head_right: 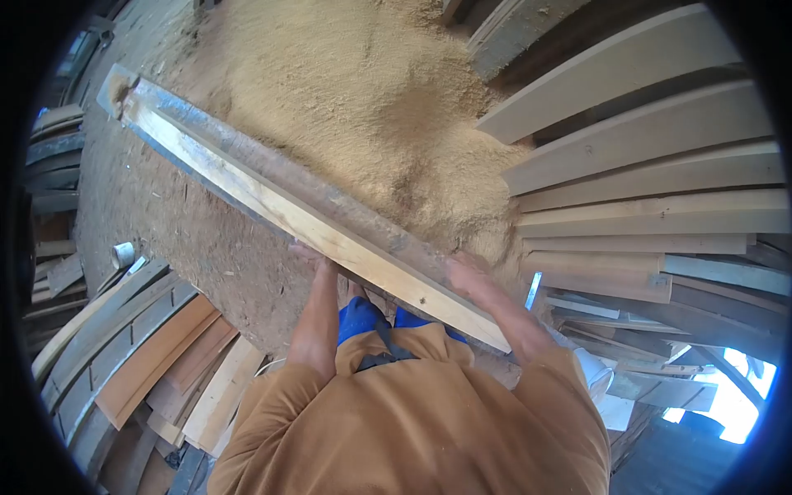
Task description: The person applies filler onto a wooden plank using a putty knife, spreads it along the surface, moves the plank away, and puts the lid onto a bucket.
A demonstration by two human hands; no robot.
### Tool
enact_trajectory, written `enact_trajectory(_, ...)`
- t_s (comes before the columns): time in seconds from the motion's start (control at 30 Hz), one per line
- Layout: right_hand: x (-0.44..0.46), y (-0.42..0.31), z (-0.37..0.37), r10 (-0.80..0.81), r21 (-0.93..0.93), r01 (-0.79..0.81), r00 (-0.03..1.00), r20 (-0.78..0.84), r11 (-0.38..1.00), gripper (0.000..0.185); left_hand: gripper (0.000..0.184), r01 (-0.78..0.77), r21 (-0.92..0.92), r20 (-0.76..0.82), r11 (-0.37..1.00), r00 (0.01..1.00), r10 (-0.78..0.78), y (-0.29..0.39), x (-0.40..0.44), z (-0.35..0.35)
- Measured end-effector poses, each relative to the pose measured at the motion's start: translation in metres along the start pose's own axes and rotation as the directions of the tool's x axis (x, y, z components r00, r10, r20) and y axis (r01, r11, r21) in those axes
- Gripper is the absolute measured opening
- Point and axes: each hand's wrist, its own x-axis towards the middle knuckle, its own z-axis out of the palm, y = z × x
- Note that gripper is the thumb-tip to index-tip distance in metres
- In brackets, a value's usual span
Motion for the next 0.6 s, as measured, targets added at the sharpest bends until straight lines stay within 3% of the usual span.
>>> enact_trajectory(0.13, -0.028, 0.017, -0.025, 0.080, 0.123, -0.063, 0.988, -0.131, 0.990, 0.031, 0.055, 0.007, 0.097, -0.014, 0.995, 1.000, -0.005, -0.008, 0.004, 0.001)
enact_trajectory(0.23, -0.013, 0.065, 0.012, -0.053, 0.283, 0.168, 0.927, -0.372, 0.944, 0.040, 0.055, 0.025, 0.016, 0.028, 1.000, 0.999, -0.025, -0.004, -0.001, -0.002)
enact_trajectory(0.27, -0.012, 0.072, 0.017, 0.089, 0.532, 0.064, 0.962, -0.257, 0.844, 0.043, 0.055, 0.036, 0.026, 0.017, 0.999, 0.999, -0.036, -0.005, 0.000, 0.000)
enact_trajectory(0.33, -0.013, 0.064, 0.006, 0.257, 0.867, -0.183, 0.964, 0.066, 0.463, 0.048, 0.055, 0.058, 0.045, -0.014, 0.997, 0.998, -0.057, -0.012, 0.010, 0.001)
enact_trajectory(0.43, 0.000, 0.066, 0.021, 0.279, 0.876, -0.235, 0.953, 0.122, 0.420, 0.044, 0.054, 0.103, 0.267, -0.037, 0.958, 0.995, -0.096, -0.005, 0.008, -0.003)
enact_trajectory(0.53, 0.024, 0.065, 0.059, 0.294, 0.640, -0.094, 0.932, -0.213, 0.763, 0.034, 0.052, 0.100, 0.162, -0.019, 0.982, 0.995, -0.099, 0.000, 0.003, -0.005)
enact_trajectory(0.6, 0.062, 0.081, 0.095, -0.083, 0.154, 0.110, 0.982, -0.170, 0.982, 0.028, 0.052, 0.103, 0.156, -0.015, 0.982, 0.995, -0.102, 0.016, -0.009, -0.008)
